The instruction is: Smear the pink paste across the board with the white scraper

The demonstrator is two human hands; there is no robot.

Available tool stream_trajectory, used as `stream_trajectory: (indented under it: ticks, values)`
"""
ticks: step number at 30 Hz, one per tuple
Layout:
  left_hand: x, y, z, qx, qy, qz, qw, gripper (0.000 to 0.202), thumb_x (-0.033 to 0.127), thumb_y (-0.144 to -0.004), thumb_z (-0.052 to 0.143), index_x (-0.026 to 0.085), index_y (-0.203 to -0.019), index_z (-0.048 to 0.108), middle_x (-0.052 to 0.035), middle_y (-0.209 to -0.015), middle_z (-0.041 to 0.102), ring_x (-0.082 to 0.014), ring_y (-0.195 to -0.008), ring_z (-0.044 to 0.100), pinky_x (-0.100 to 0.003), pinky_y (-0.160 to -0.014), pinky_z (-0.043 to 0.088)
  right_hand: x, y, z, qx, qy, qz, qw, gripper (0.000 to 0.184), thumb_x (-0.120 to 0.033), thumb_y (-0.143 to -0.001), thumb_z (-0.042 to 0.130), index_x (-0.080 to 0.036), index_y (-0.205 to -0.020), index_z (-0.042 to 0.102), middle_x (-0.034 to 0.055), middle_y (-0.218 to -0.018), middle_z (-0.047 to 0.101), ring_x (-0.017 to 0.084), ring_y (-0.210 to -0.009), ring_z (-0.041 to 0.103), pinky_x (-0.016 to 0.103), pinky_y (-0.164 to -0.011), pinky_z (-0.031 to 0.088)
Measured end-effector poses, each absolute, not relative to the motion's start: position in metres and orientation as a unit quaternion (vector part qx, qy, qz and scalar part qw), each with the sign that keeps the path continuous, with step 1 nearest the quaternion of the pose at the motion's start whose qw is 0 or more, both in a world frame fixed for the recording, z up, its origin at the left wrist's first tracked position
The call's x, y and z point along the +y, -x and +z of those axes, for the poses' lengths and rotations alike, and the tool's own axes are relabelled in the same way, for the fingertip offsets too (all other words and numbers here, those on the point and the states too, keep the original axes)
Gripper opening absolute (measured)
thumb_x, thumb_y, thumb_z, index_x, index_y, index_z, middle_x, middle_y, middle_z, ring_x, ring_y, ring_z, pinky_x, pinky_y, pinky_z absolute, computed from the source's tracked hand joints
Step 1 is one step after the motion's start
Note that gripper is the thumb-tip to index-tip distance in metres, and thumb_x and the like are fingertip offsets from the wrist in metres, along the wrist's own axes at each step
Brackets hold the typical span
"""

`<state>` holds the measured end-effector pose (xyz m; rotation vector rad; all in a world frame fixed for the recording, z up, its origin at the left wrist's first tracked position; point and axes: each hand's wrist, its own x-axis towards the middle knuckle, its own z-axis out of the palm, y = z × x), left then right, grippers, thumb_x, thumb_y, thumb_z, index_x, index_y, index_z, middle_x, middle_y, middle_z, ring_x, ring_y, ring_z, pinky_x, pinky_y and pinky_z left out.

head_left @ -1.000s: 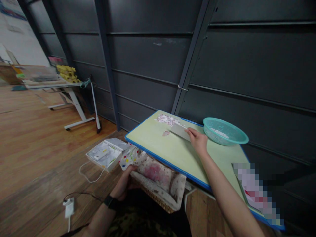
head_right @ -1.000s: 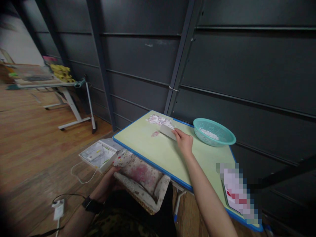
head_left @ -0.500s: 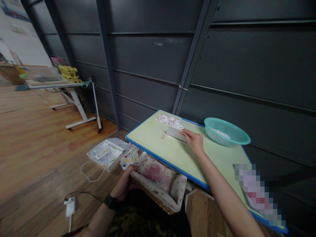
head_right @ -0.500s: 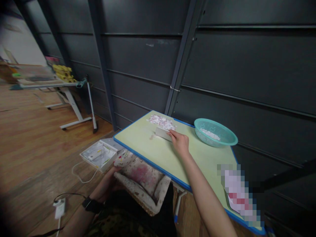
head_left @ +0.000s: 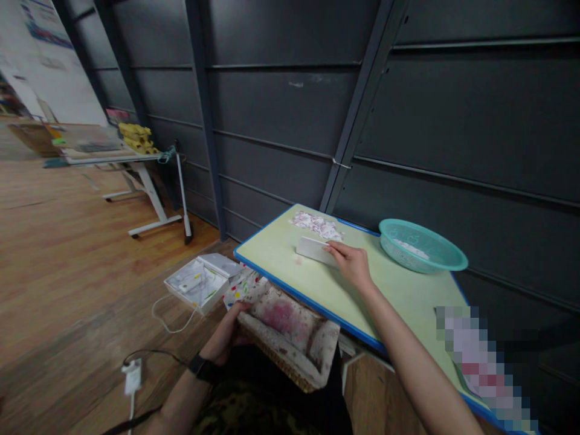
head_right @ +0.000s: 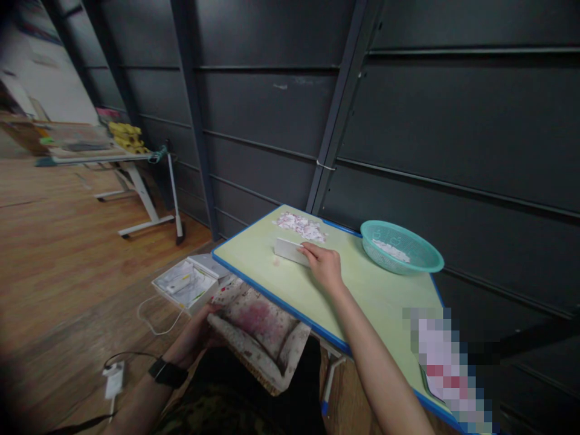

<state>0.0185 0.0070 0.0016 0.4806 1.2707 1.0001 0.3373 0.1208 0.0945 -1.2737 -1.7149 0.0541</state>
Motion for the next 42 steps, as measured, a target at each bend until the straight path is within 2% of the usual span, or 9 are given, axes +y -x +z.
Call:
stream_trajectory:
  ticks: [4,9,16,19,23,29,42]
  values:
    - [0.008,-0.019,0.001,0.550,-0.210,0.448,0.673,0.047,0.049,-0.080,0.072,0.017,-0.115,0.069,-0.0070,-0.078,0.075,-0.0272,-0.071,0.074,-0.037,-0.064,0.062,0.114,-0.335,0.098,-0.697,0.538,-0.028,0.473,0.034,-0.049,-0.095,0.061,-0.027,-0.094,0.088,0.0075,-0.098,0.084,0.031,-0.083,0.082,0.036,-0.072,0.061]
    - [0.008,-0.017,-0.001,0.555,-0.208,0.444,0.672,0.043,0.051,-0.075,0.075,0.019,-0.103,0.069,-0.0052,-0.071,0.072,-0.0259,-0.065,0.070,-0.037,-0.062,0.061,0.103,-0.330,0.096,-0.717,0.525,-0.035,0.458,0.040,-0.052,-0.097,0.058,-0.026,-0.090,0.087,0.0084,-0.090,0.084,0.026,-0.067,0.079,0.031,-0.062,0.054]
    - [0.008,-0.017,0.002,0.568,-0.208,0.444,0.661,0.037,0.049,-0.077,0.073,0.020,-0.098,0.069,-0.0042,-0.068,0.070,-0.0251,-0.062,0.069,-0.037,-0.061,0.060,0.098,-0.330,0.102,-0.685,0.520,0.059,0.506,0.040,-0.056,-0.090,0.062,-0.025,-0.084,0.087,0.0075,-0.087,0.084,0.027,-0.069,0.077,0.033,-0.063,0.055]
    - [0.008,-0.017,0.003,0.572,-0.209,0.442,0.658,0.038,0.048,-0.078,0.073,0.019,-0.102,0.070,-0.0036,-0.068,0.070,-0.0253,-0.064,0.070,-0.036,-0.061,0.060,0.098,-0.330,0.104,-0.666,0.529,0.113,0.513,0.044,-0.060,-0.085,0.066,-0.022,-0.083,0.087,0.0082,-0.082,0.083,0.026,-0.065,0.073,0.033,-0.058,0.052]
    - [0.008,-0.016,0.004,0.566,-0.203,0.442,0.666,0.041,0.047,-0.081,0.072,0.017,-0.109,0.071,-0.0050,-0.069,0.072,-0.0275,-0.067,0.072,-0.037,-0.062,0.061,0.100,-0.329,0.105,-0.620,0.557,0.128,0.537,0.054,-0.069,-0.082,0.067,-0.019,-0.083,0.087,0.0095,-0.081,0.082,0.025,-0.063,0.069,0.034,-0.059,0.051]
    - [0.009,-0.015,-0.001,0.558,-0.195,0.436,0.678,0.050,0.046,-0.082,0.072,0.014,-0.121,0.072,-0.0078,-0.069,0.074,-0.0321,-0.072,0.076,-0.041,-0.065,0.062,0.101,-0.328,0.106,-0.611,0.557,0.176,0.535,0.052,-0.068,-0.075,0.072,-0.018,-0.080,0.087,0.0105,-0.081,0.082,0.026,-0.066,0.070,0.034,-0.059,0.050]
    - [0.007,-0.017,0.005,0.546,-0.191,0.438,0.688,0.042,0.048,-0.079,0.075,0.017,-0.106,0.072,-0.0061,-0.066,0.072,-0.0288,-0.064,0.072,-0.039,-0.061,0.061,0.103,-0.336,0.111,-0.612,0.553,0.231,0.516,0.051,-0.066,-0.069,0.076,-0.016,-0.075,0.085,0.0121,-0.079,0.081,0.026,-0.069,0.069,0.033,-0.060,0.048]
